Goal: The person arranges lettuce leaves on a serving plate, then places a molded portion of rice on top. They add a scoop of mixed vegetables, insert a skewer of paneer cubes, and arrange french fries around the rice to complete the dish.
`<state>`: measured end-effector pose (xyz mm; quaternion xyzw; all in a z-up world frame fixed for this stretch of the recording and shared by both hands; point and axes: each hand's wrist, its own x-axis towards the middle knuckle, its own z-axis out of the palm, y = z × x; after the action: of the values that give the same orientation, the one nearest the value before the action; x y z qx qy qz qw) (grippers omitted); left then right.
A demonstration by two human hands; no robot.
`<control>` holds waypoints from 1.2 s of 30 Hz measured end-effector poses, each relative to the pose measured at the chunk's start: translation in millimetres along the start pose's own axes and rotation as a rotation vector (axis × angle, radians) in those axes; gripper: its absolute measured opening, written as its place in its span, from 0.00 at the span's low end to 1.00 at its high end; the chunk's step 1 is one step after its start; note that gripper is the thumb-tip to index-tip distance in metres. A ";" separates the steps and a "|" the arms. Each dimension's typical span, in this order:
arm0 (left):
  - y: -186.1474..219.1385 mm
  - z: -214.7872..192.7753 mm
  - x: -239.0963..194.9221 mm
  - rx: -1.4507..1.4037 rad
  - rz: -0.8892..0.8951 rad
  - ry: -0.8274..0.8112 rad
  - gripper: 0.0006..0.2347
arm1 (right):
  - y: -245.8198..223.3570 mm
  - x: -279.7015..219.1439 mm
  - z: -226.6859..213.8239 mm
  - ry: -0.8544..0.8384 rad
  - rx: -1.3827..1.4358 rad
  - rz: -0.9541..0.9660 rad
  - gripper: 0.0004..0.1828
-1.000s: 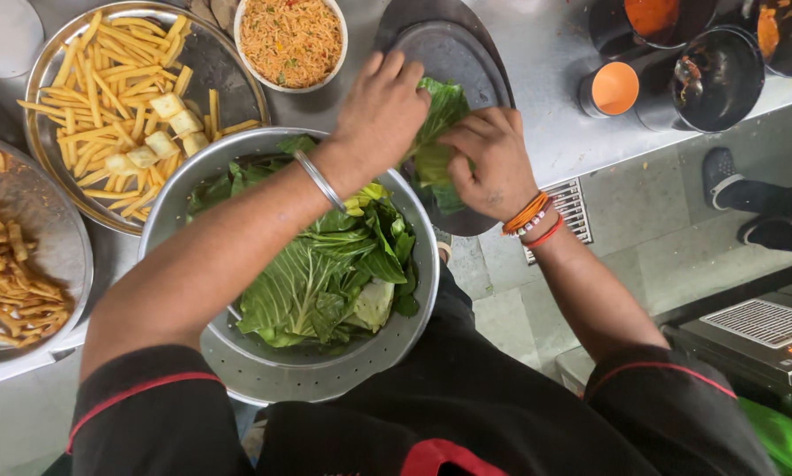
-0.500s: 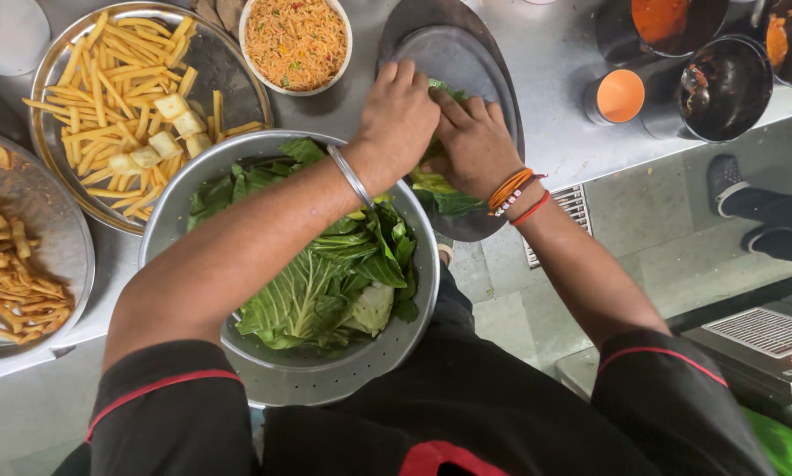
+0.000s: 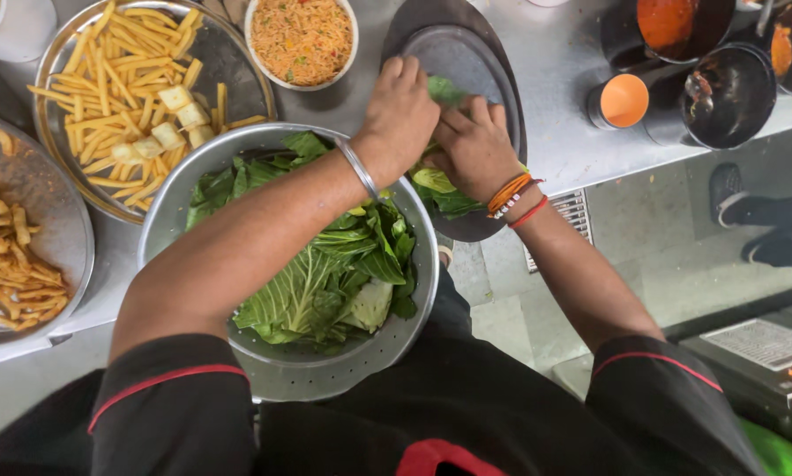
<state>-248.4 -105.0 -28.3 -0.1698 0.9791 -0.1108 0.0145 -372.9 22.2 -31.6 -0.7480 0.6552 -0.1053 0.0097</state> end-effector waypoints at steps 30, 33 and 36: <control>6.3 -23.3 -329.6 -0.671 -0.549 -0.230 0.23 | -204.4 30.0 -24.8 -0.365 0.277 -0.558 0.35; -1.0 -40.5 -329.6 -0.656 -0.566 -0.126 0.06 | -216.2 23.8 -23.8 -0.370 0.475 -0.585 0.45; -24.2 -68.2 -332.3 -0.827 -0.580 0.152 0.07 | -220.2 23.0 -26.4 -0.267 0.434 -0.534 0.49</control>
<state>68.0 -1.2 40.5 -0.4175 0.8521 0.2744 -0.1563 -159.3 34.0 31.1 -0.8803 0.3922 -0.1423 0.2257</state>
